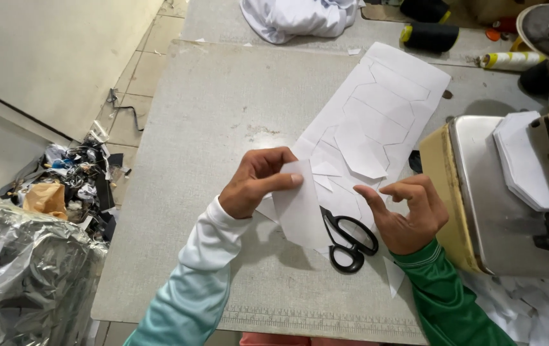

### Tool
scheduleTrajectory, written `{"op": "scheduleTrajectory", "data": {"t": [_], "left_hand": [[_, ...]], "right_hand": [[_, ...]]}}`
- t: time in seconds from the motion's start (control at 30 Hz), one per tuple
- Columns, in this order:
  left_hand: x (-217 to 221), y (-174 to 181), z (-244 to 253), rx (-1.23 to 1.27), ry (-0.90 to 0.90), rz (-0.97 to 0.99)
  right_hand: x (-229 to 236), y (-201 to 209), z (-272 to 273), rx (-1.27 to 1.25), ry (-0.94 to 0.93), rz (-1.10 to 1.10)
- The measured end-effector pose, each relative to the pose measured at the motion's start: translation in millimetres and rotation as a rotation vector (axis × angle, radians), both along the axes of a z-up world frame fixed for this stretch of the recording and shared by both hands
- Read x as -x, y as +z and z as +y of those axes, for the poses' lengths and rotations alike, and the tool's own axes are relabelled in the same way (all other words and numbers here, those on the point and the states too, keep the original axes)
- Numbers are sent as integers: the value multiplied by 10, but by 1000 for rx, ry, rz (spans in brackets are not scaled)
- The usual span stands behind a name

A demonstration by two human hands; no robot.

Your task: The person uses scissors to cut a piece of white paper along a pre-drawn outline. They carefully follow the lines to create a specific shape, then place the cut piece on top of a larger sheet of paper with similar markings.

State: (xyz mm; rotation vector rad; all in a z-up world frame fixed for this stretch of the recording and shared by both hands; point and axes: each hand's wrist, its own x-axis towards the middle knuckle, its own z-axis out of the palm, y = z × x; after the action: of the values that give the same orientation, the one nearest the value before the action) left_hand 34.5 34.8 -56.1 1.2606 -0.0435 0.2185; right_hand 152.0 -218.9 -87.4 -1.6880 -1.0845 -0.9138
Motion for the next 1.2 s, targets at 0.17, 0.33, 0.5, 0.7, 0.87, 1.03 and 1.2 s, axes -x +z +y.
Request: {"op": "scheduleTrajectory", "data": {"t": [0.17,0.33,0.5,0.7,0.87,1.03,1.2], "left_hand": [[2,-29,-37,-31,-47,0],[13,42,-38,-20,-2,-7],[-16,-8,-30,-12,65,-1],[-29,-80,12,15,197,45],[-31,-76,19,5,210,60],[-20,-41,-19,13,222,66],[-24,-61,-24,16,205,70]], "right_hand": [[4,17,-2,-1,0,12],[16,69,16,-3,30,98],[47,189,82,-32,150,361],[17,90,62,-119,192,756],[37,155,64,-116,208,773],[49,186,81,-116,222,740],[72,215,88,-100,247,720]]}}
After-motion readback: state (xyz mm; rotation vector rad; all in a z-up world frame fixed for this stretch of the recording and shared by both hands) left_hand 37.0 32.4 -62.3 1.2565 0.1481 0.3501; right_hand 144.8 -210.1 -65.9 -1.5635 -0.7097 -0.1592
